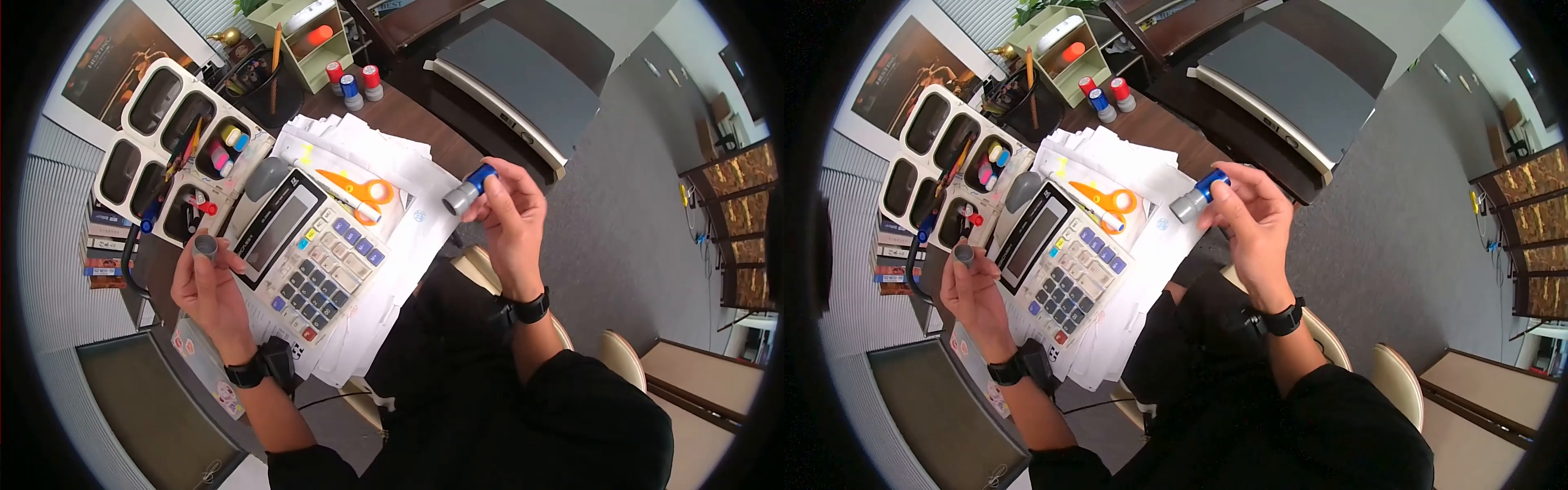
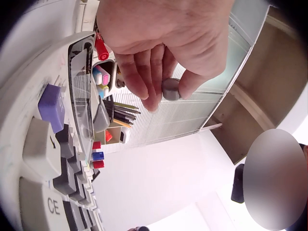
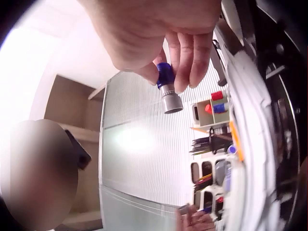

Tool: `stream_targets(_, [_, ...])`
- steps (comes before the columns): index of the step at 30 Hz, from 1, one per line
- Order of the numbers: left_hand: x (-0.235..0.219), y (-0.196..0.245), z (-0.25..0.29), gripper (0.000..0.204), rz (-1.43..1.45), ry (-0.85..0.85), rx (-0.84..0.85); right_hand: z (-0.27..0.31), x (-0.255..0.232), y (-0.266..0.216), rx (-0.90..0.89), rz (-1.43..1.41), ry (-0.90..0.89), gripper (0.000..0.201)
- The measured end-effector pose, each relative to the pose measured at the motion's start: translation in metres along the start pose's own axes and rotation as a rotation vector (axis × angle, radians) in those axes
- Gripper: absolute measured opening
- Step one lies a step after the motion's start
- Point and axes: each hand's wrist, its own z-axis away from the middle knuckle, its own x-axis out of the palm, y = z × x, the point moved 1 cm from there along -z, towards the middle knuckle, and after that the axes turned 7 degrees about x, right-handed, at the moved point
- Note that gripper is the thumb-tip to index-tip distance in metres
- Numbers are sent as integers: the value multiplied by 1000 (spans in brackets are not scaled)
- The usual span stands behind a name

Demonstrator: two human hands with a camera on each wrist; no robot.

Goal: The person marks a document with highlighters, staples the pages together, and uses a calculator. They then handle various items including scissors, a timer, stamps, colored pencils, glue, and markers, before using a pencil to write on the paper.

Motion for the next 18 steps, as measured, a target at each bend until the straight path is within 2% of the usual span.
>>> stream_targets(2, [2, -1, 1, 44, 5, 5, 6, 3, 7, -3, 353, -608, -66, 31])
stream_targets(3, [1, -1, 1, 45, -1, -2, 8, 3, 6, -1, 505, -818, -108, 36])
stream_targets(4, [0, -1, 1, 45, -6, -8, 11, 3, 8, -2, 537, -890, -165, 35])
stream_targets(10, [0, 0, 1, 45, -7, 11, 28, 4, 9, 0, 474, -766, -103, 35])
stream_targets(14, [7, 2, 8, 35, -132, -62, -48, 9, 24, -5, 415, -643, -86, 33])
stream_targets(15, [15, 6, 8, 35, -65, -92, -78, 11, 34, -8, 387, -612, -108, 32])
stream_targets(16, [22, 14, 6, 39, -120, -140, -149, 11, 46, -11, 376, -605, -122, 32])
stream_targets(18, [33, 21, 4, 37, 24, -243, -197, 15, 63, -9, 343, -498, -203, 31])
